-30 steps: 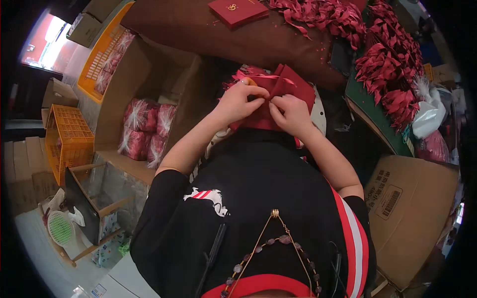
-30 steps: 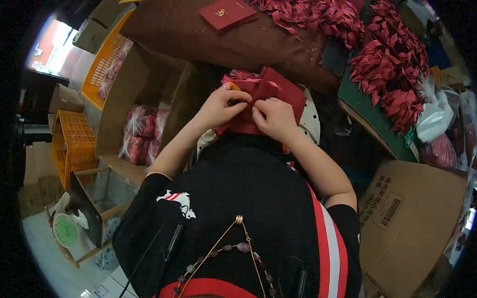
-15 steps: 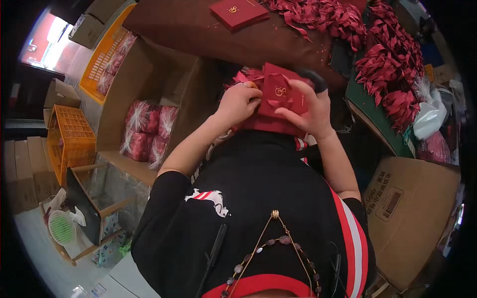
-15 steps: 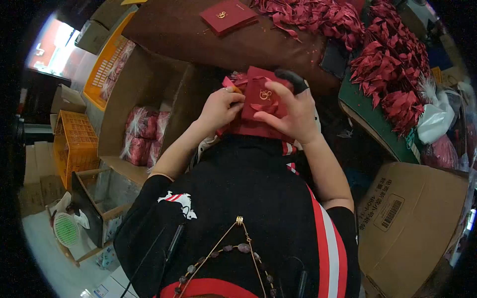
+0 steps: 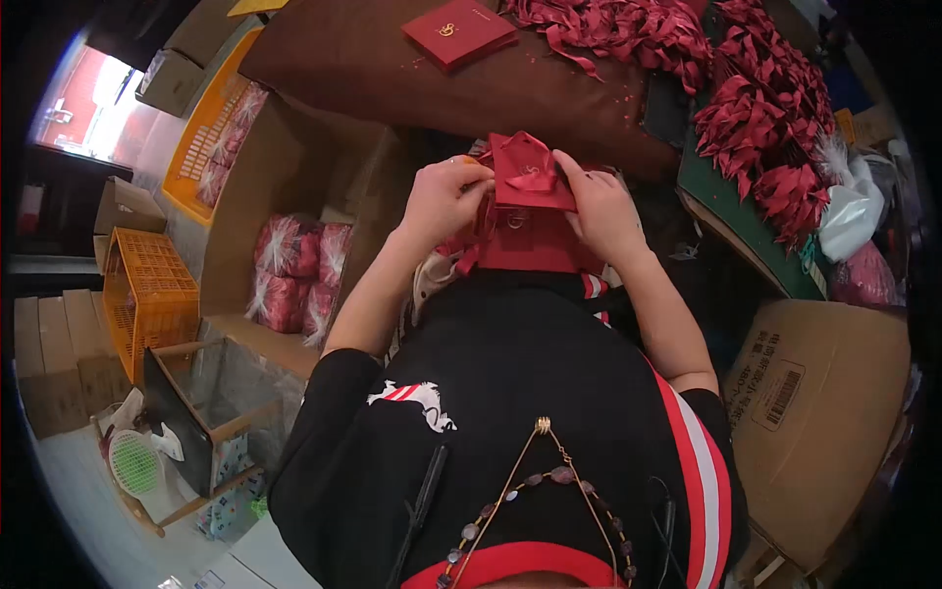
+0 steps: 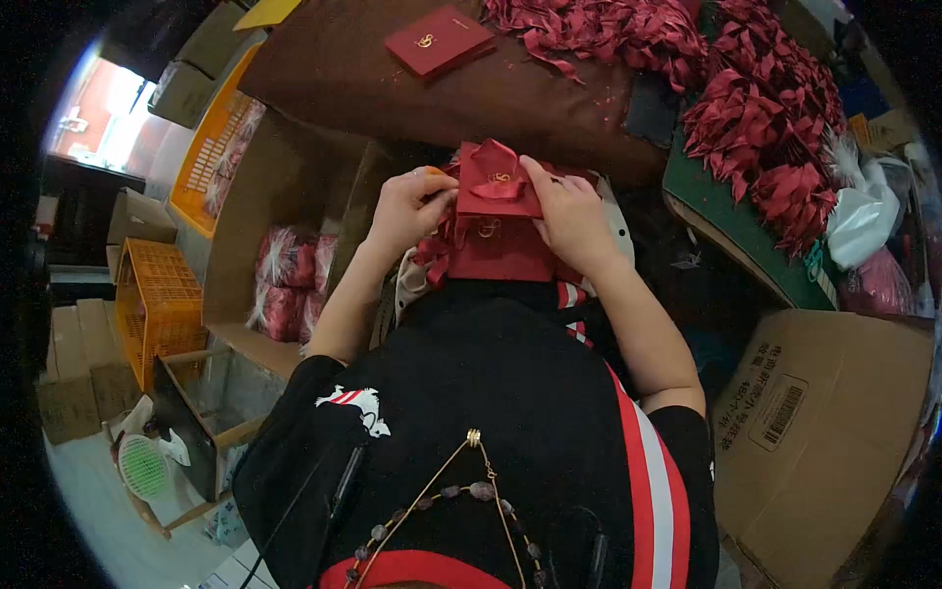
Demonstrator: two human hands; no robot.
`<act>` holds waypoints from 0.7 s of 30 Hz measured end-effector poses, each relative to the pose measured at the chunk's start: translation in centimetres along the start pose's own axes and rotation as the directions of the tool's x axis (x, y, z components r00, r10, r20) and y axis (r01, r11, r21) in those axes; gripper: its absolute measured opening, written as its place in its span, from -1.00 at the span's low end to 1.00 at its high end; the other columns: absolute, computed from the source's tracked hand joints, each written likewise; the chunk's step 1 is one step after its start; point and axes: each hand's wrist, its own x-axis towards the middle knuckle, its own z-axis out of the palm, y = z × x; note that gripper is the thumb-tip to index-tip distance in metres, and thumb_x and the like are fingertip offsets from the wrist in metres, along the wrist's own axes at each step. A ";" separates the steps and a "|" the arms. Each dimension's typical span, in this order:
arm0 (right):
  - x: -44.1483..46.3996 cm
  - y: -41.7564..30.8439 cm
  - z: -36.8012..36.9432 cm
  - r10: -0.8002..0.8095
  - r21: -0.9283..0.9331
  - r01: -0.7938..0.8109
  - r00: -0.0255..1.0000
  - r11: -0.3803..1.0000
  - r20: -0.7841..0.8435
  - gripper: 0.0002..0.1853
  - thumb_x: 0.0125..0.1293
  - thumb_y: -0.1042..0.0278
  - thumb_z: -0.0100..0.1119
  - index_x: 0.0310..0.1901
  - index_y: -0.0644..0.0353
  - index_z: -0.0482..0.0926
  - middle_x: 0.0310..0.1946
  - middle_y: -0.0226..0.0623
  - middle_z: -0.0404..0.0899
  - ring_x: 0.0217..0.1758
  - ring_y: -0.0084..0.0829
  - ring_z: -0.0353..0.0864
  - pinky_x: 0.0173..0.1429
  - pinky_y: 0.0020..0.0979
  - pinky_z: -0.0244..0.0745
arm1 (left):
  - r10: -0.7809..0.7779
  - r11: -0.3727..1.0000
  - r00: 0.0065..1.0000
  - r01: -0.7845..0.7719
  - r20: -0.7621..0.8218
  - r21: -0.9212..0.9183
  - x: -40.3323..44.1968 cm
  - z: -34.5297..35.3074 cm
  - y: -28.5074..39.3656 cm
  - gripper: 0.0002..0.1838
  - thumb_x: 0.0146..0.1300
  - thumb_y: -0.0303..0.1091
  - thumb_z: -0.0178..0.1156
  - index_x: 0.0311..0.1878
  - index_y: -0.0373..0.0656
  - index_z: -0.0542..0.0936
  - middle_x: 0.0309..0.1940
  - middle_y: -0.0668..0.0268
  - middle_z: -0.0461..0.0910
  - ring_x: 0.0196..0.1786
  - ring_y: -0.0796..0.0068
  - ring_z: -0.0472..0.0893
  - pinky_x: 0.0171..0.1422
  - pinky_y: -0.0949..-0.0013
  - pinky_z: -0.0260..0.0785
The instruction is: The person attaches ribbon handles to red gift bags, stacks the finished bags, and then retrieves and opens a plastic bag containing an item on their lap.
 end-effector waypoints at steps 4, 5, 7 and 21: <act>0.0 2.6 -0.5 -0.035 -0.155 -0.001 0.972 0.988 -0.232 -0.37 0.05 0.51 0.34 0.24 0.07 0.50 -0.13 -0.13 0.67 0.05 -0.14 0.63 0.27 -0.07 0.45 | 0.029 0.970 0.926 0.066 -0.378 0.235 0.5 -3.6 -1.4 -0.93 0.25 -0.46 0.30 -0.23 -0.21 0.71 -0.32 0.15 0.69 -0.30 0.16 0.69 -0.19 0.28 0.51; -0.1 3.0 -1.3 -0.067 -0.190 0.018 0.965 0.982 -0.254 -0.38 0.05 0.51 0.33 0.24 0.05 0.51 -0.14 -0.14 0.67 0.04 -0.11 0.63 0.26 -0.07 0.45 | 0.025 0.964 0.921 0.081 -0.388 0.253 0.3 -4.6 -2.1 -0.93 0.27 -0.47 0.28 -0.22 -0.20 0.71 -0.30 0.16 0.69 -0.28 0.17 0.69 -0.17 0.29 0.51; -0.3 2.7 -2.0 -0.130 -0.286 0.043 0.948 0.957 -0.290 -0.41 0.04 0.52 0.34 0.20 0.00 0.57 -0.17 -0.20 0.67 0.00 -0.10 0.62 0.22 -0.10 0.48 | 0.019 0.959 0.916 0.097 -0.401 0.267 0.1 -4.8 -2.7 -0.92 0.28 -0.48 0.27 -0.20 -0.20 0.71 -0.28 0.18 0.68 -0.26 0.18 0.69 -0.15 0.29 0.51; 3.7 -0.6 -4.2 0.121 0.773 -0.072 0.993 0.630 -0.006 -0.47 0.19 0.27 0.46 0.18 0.21 0.55 -0.10 -0.16 0.71 0.06 -0.36 0.68 0.16 -0.35 0.52 | 0.276 0.912 0.949 -0.208 -0.152 0.353 -0.5 0.0 6.9 -0.53 0.14 -0.16 0.45 0.11 -0.08 0.64 0.06 0.18 0.60 0.06 0.11 0.57 0.21 0.14 0.37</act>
